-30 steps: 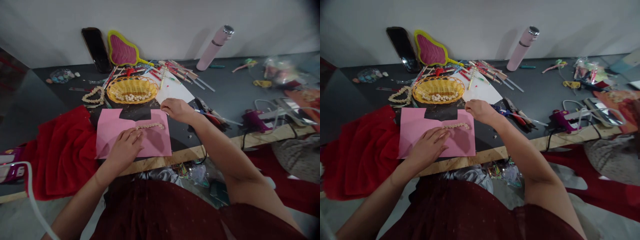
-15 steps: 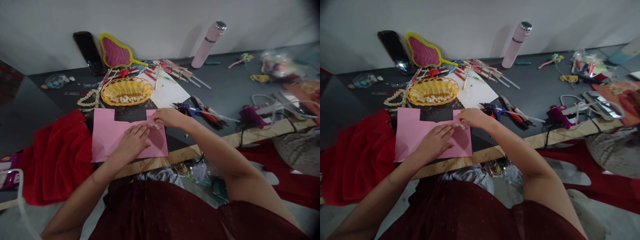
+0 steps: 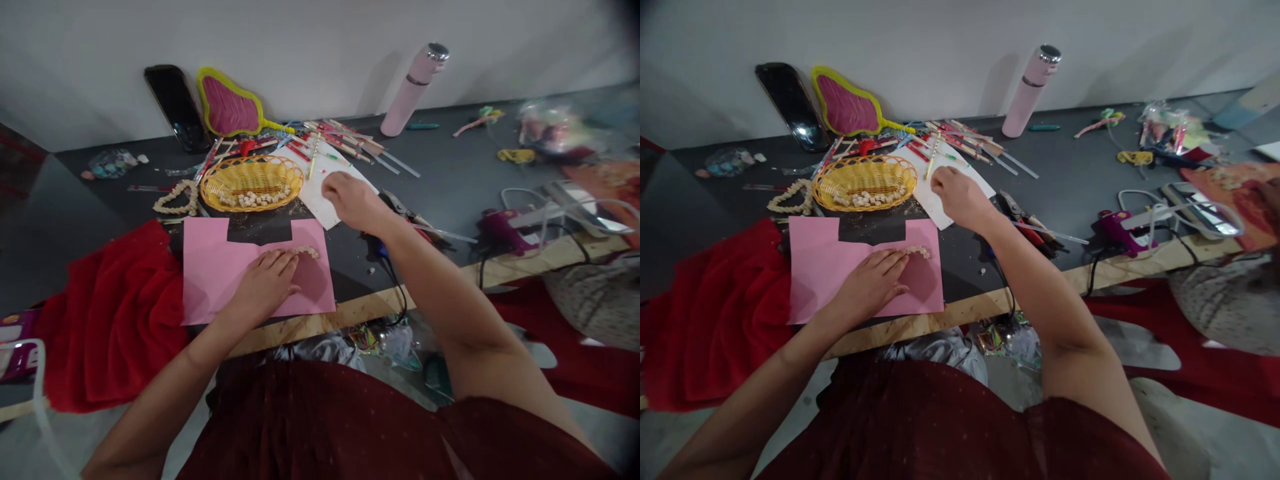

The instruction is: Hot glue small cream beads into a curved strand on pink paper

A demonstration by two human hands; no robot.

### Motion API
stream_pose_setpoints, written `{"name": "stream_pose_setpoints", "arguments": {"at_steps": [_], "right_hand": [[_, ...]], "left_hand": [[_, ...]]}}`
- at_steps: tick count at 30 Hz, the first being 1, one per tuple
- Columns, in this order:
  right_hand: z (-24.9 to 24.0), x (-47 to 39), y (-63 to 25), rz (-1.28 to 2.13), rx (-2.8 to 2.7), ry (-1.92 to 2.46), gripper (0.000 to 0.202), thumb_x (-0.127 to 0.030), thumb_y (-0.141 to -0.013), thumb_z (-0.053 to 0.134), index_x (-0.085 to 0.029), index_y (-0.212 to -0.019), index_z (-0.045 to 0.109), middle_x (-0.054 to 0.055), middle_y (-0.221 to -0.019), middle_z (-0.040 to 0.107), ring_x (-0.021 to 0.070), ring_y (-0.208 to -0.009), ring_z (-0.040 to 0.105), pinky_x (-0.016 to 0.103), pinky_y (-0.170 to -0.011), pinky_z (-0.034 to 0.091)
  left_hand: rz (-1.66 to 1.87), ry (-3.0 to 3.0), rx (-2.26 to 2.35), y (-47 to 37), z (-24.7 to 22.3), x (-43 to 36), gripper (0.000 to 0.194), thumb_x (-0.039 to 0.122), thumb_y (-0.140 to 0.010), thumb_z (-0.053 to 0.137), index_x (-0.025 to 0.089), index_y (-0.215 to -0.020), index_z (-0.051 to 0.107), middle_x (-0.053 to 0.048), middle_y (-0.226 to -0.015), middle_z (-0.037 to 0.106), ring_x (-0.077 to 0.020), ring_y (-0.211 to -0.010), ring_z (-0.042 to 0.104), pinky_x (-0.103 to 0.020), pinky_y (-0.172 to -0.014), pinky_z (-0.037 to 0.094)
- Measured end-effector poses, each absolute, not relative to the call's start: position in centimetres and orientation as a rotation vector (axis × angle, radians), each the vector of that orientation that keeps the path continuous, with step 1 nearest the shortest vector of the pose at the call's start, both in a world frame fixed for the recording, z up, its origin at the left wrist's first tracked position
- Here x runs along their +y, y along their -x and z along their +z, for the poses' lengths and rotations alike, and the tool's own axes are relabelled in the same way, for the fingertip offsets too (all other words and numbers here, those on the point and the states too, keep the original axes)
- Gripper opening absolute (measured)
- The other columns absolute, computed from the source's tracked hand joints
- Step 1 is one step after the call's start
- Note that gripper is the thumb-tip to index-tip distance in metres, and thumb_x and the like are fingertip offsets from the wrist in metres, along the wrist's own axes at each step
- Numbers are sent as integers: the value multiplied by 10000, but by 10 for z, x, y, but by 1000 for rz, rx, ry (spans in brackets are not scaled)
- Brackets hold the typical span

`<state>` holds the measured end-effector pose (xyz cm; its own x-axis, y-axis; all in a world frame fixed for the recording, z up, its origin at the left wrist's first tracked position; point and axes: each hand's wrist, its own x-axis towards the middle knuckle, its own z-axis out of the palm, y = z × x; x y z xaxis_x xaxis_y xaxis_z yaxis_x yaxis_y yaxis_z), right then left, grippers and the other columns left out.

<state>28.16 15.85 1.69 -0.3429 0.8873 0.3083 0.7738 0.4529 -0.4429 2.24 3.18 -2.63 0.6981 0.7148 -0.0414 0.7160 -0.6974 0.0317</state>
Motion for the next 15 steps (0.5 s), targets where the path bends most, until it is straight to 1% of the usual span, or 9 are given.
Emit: {"name": "stream_pose_setpoints", "arguments": {"at_steps": [3,5,7,9,12,15], "right_hand": [[28,165,-298,257,-2039,1383,124,-155,-943,524,-240,-865,572,14,-830,627,159,-802,573,327,-796,477],[34,168,-309,254,-1902,1392,101,-195,-959,524,-253,-884,557,5,-786,602,171,-757,559,336,-762,480],[40,170,-320,258,-1728,1377,90,-277,-989,530,-264,-901,543,-6,-756,578,169,-710,543,334,-724,477],[47,171,-331,264,-1587,1343,125,-373,-1014,518,-278,-934,534,-10,-758,568,166,-678,534,331,-695,476],[59,169,-343,333,-1603,1314,185,-486,-1009,526,-304,-1030,557,10,-825,611,187,-743,586,343,-700,501],[69,162,-345,481,-1842,1297,260,-520,-983,567,-315,-1142,586,39,-910,661,221,-878,630,364,-751,524]], "left_hand": [[-42,-2840,1215,-23,-27,32,641,429,-992,615,72,-1508,485,-183,-1540,536,-325,-1422,488,-466,-1194,376],[-51,-2835,1224,-24,-26,32,647,430,-988,621,72,-1510,485,-181,-1540,537,-326,-1421,488,-466,-1197,375],[-59,-2836,1225,-24,-26,32,656,433,-988,621,71,-1516,477,-176,-1545,532,-323,-1422,485,-462,-1206,365],[-62,-2839,1221,-24,-25,31,663,431,-986,625,69,-1521,471,-174,-1550,528,-319,-1426,479,-457,-1215,356],[-62,-2843,1215,-24,-24,31,663,417,-977,643,71,-1517,476,-177,-1549,528,-315,-1430,475,-456,-1217,354],[-66,-2853,1201,-23,-24,32,653,399,-971,653,62,-1506,487,-183,-1544,531,-318,-1426,477,-457,-1208,366]]}}
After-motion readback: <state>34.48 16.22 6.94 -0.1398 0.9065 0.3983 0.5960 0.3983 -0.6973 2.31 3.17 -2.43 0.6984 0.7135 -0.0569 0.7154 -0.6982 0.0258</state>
